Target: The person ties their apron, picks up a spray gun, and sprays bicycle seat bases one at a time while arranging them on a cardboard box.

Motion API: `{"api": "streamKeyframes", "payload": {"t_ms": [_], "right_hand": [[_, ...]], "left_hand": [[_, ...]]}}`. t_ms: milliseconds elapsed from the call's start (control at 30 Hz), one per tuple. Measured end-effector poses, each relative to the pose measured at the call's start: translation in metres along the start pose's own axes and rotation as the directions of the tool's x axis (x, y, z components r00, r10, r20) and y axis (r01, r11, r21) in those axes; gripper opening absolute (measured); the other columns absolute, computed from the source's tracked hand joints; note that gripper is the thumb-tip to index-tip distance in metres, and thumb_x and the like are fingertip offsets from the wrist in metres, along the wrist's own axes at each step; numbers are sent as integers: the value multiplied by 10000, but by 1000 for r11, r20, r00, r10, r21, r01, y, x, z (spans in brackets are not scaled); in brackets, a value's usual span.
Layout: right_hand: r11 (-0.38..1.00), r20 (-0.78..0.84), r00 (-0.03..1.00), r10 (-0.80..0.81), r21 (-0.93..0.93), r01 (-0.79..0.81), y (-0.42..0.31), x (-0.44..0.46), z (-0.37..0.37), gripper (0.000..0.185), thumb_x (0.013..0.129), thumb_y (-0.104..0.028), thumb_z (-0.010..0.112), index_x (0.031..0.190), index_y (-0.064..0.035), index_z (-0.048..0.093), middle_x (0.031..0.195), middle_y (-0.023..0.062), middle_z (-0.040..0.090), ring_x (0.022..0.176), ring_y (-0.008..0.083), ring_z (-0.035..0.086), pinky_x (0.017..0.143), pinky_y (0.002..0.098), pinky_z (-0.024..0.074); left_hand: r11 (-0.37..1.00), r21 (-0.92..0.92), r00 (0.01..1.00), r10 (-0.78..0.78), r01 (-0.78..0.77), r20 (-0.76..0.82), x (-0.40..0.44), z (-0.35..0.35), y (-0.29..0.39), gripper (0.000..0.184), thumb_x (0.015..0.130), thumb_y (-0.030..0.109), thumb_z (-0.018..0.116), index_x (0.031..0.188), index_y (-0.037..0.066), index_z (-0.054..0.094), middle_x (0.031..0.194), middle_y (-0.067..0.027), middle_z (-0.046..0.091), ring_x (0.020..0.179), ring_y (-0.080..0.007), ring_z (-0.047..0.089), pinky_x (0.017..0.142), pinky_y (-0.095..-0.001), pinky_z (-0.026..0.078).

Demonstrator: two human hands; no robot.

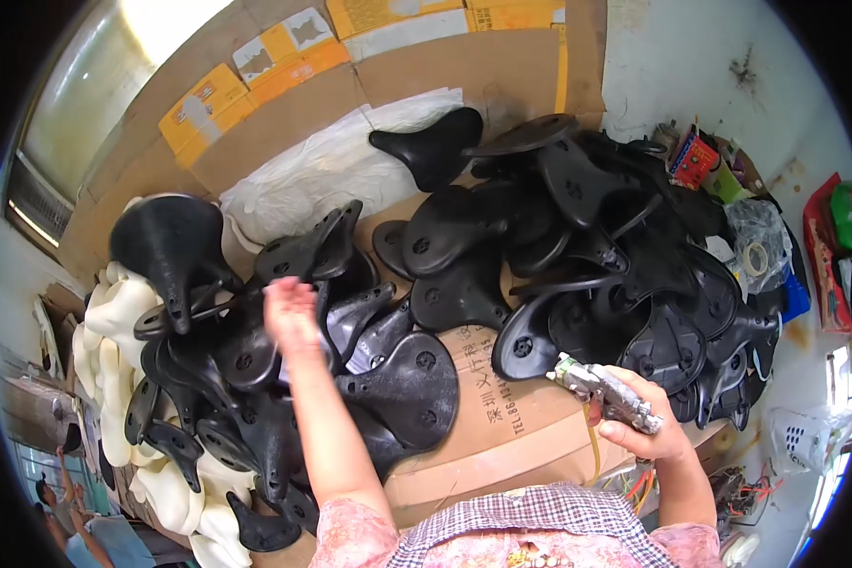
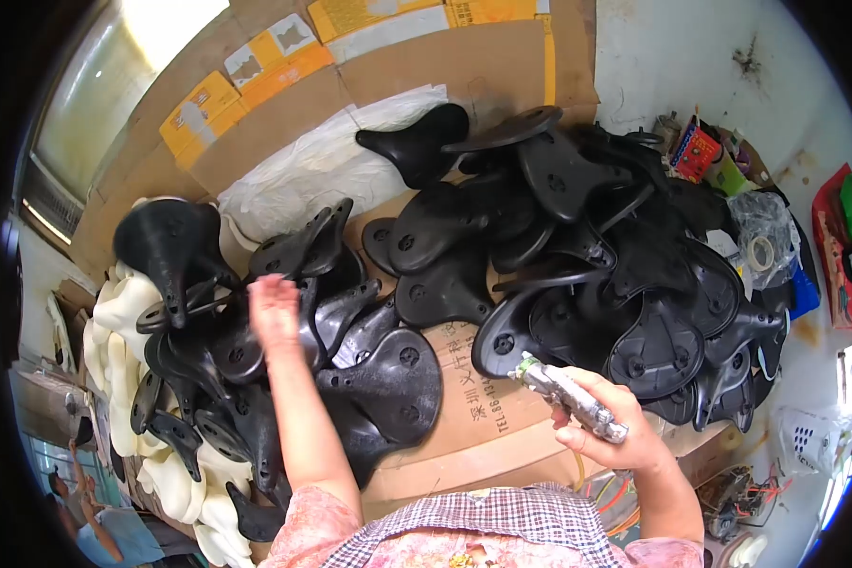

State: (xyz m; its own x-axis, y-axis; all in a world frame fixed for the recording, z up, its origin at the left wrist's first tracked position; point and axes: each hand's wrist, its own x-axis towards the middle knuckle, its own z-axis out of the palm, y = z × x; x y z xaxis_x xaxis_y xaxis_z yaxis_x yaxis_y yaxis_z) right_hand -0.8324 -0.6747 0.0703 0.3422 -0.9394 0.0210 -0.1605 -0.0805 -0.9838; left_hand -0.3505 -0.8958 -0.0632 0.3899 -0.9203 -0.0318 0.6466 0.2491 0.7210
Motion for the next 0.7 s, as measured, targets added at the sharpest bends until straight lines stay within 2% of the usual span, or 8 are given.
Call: {"api": "streamKeyframes", "payload": {"t_ms": [67, 100, 167, 300, 367, 467, 600, 700], "right_hand": [[998, -34, 999, 18, 67, -16, 10, 9, -1, 651, 785, -128, 732, 1326, 54, 419, 954, 114, 633, 824, 153, 617, 764, 297, 511], [997, -20, 998, 55, 48, -54, 12, 13, -3, 642, 787, -127, 731, 1322, 52, 426, 970, 106, 626, 831, 146, 610, 767, 292, 508], [999, -7, 999, 35, 35, -35, 15, 25, -4, 621, 788, -132, 731, 1309, 47, 446, 936, 94, 624, 813, 138, 606, 751, 285, 506], [1000, -37, 999, 6, 18, -5, 25, 40, -10, 595, 765, -109, 747, 1285, 23, 488, 912, 86, 657, 805, 137, 649, 726, 266, 519], [1000, -63, 998, 8, 18, -7, 28, 46, -9, 590, 768, -123, 740, 1280, 28, 490, 908, 90, 656, 804, 140, 648, 725, 269, 519], [998, -39, 998, -55, -10, 55, 24, 50, -10, 581, 770, -122, 731, 1273, 38, 490, 915, 96, 655, 789, 146, 652, 721, 273, 521], [993, 10, 995, -99, -57, 99, 6, 37, -14, 587, 758, -105, 736, 1268, 50, 490, 921, 107, 657, 766, 155, 659, 703, 273, 526], [988, 121, 991, -48, -137, 65, -3, 30, -15, 572, 745, -74, 735, 1259, 39, 512, 878, 94, 665, 724, 141, 662, 683, 261, 526]], "left_hand": [[863, 369, 938, -313, 347, -149, 9, 23, -74, 256, 827, 286, 705, 899, 53, 628, 896, -122, 648, 766, -251, 627, 666, -362, 538], [823, 343, 885, -368, 453, -286, 7, 36, -114, 266, 765, 229, 748, 898, 34, 625, 812, -113, 626, 666, -236, 601, 594, -358, 527], [679, 514, 852, -408, 524, -329, 26, 41, -180, 267, 738, 200, 756, 883, 24, 617, 773, -94, 599, 519, -215, 535, 476, -325, 459], [424, 734, 847, -308, 530, -433, 43, 86, -210, 280, 694, 193, 774, 837, 21, 605, 782, -78, 575, 554, -188, 514, 480, -300, 401], [515, 614, 801, -365, 599, -475, 47, 99, -211, 302, 695, 196, 763, 881, 18, 605, 843, -98, 586, 627, -198, 529, 545, -285, 432], [852, 158, 860, -464, 499, -214, 59, 91, -183, 260, 755, 82, 686, 994, 14, 610, 922, -122, 640, 802, -251, 626, 640, -416, 516], [879, 474, 994, -86, 46, 62, 38, 69, -64, 233, 802, -7, 632, 1032, 10, 600, 922, -89, 661, 755, -203, 654, 723, -321, 551], [901, 431, 998, -55, 39, 23, 23, 40, -6, 222, 841, 0, 630, 1059, -23, 591, 959, -91, 665, 817, -179, 649, 749, -301, 535]]}}
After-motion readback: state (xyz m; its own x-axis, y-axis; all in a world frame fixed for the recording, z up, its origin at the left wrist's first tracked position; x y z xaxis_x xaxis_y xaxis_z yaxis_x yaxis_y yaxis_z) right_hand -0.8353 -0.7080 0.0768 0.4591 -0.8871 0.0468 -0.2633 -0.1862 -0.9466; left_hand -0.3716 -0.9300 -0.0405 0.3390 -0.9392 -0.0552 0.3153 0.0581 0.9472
